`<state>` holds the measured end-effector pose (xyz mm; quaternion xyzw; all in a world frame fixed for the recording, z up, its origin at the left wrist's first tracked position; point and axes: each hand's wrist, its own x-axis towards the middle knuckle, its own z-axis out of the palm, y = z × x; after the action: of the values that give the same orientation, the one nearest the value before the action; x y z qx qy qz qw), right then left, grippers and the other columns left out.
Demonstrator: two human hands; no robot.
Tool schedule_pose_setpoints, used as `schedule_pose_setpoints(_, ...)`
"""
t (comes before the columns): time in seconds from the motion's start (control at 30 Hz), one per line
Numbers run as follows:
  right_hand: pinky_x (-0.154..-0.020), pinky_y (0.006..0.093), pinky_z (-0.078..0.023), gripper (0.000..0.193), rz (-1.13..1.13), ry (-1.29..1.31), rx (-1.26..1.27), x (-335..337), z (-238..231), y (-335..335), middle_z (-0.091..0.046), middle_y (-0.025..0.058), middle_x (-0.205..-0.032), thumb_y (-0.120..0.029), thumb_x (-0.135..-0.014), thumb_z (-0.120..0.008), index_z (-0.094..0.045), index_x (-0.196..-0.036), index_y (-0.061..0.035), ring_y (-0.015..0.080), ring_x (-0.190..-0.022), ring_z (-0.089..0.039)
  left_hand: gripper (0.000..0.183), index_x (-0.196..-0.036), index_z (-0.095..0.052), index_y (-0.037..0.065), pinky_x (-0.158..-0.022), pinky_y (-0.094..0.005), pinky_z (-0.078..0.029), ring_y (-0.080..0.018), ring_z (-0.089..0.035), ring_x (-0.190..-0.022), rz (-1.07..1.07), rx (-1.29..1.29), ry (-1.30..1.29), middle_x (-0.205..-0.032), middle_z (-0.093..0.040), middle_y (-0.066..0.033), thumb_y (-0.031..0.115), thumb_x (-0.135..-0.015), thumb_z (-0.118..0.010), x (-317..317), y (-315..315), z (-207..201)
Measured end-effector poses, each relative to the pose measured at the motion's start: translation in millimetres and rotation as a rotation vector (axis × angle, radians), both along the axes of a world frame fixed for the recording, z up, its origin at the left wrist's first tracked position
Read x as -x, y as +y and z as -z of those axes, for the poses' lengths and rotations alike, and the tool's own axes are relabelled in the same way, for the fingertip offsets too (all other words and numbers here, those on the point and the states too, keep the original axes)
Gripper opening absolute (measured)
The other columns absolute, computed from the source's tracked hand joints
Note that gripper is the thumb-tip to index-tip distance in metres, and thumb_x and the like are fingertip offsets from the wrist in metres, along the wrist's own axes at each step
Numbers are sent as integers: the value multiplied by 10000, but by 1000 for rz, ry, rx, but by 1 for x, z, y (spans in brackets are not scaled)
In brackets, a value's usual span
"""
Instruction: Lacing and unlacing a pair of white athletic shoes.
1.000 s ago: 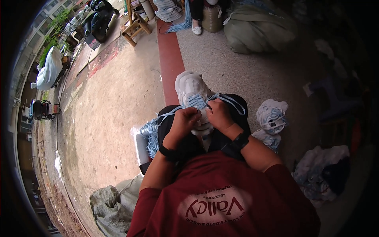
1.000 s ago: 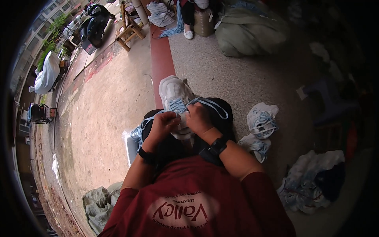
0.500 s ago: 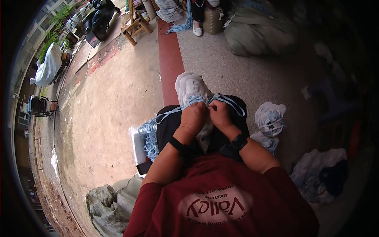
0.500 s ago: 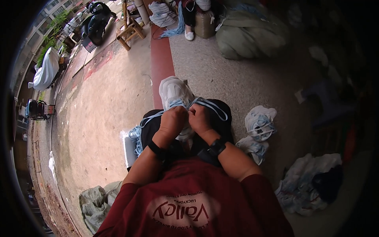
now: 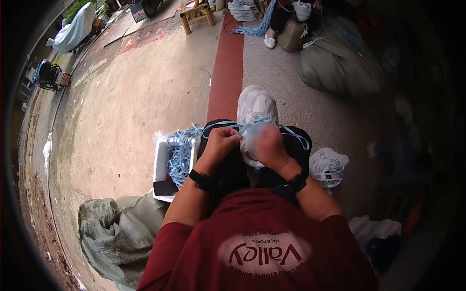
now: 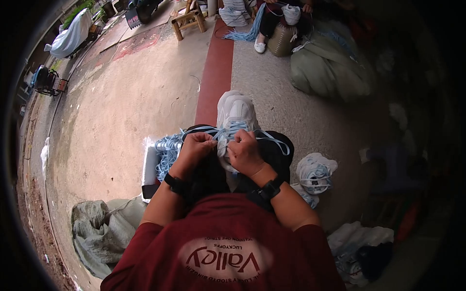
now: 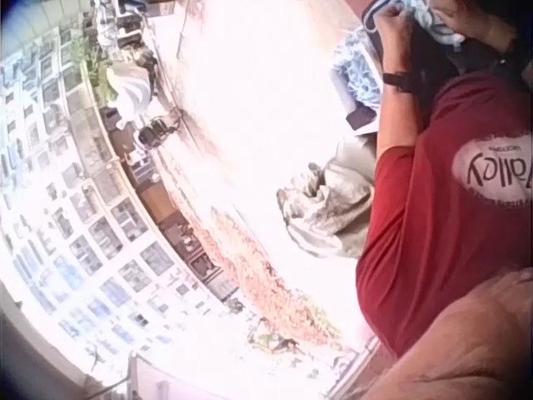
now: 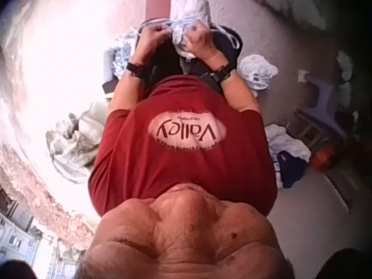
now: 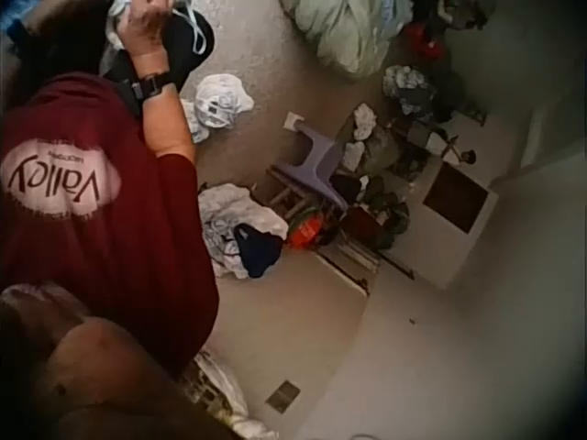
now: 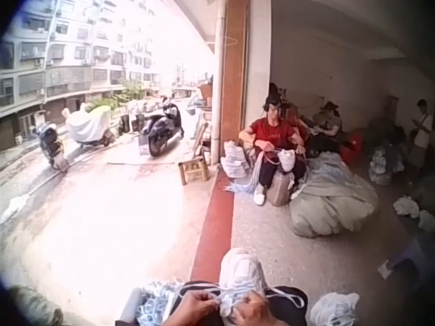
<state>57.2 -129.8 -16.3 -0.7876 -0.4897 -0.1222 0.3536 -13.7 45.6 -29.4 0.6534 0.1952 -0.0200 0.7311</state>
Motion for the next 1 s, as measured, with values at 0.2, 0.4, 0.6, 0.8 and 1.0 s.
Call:
schedule_pose_setpoints(0.2,-618,378,-360,81,-10,-107,175,1,0,-1,-458,100,-704,-65,-654,-607,-594,-734,-59,260,-668,-459,16,-817,-627,16,-535,-178,-419,-43,-512,-569,-5,158,-72,-699,-596,11,21,-801,-627,-19,-1,15)
schedule_pose_setpoints(0.4,-630,379,-366,303,110,-112,227,1,5,0,-471,105,-742,-75,-668,-613,-613,-970,-49,255,-695,-471,55,-779,-612,8,-492,-205,-406,-61,-508,-533,-146,207,-225,-655,-592,-17,-32,-740,-613,-28,-11,27)
schedule_pose_setpoints(0.6,-663,379,-381,330,131,-50,196,-1,10,1,-493,109,-773,-54,-656,-624,-606,-985,-50,269,-717,-487,87,-807,-601,4,-539,-227,-447,-78,-545,-573,-166,115,-190,-649,-597,-25,-28,-727,-616,-31,-17,27)
schedule_pose_setpoints(0.8,-687,371,-393,308,126,-3,144,-3,11,1,-532,107,-785,-46,-657,-653,-628,-964,-37,278,-751,-521,108,-823,-600,0,-587,-233,-454,-80,-540,-603,-198,-506,-191,-683,-610,-25,0,-727,-651,-30,-28,24)
schedule_pose_setpoints(1.0,-711,372,-398,302,153,46,153,-4,12,3,-538,108,-809,-43,-655,-652,-630,-956,-39,276,-779,-528,137,-786,-609,19,-600,-343,-480,-290,-613,-627,-168,-512,-178,-695,-619,-145,110,-711,-680,-25,-25,20)
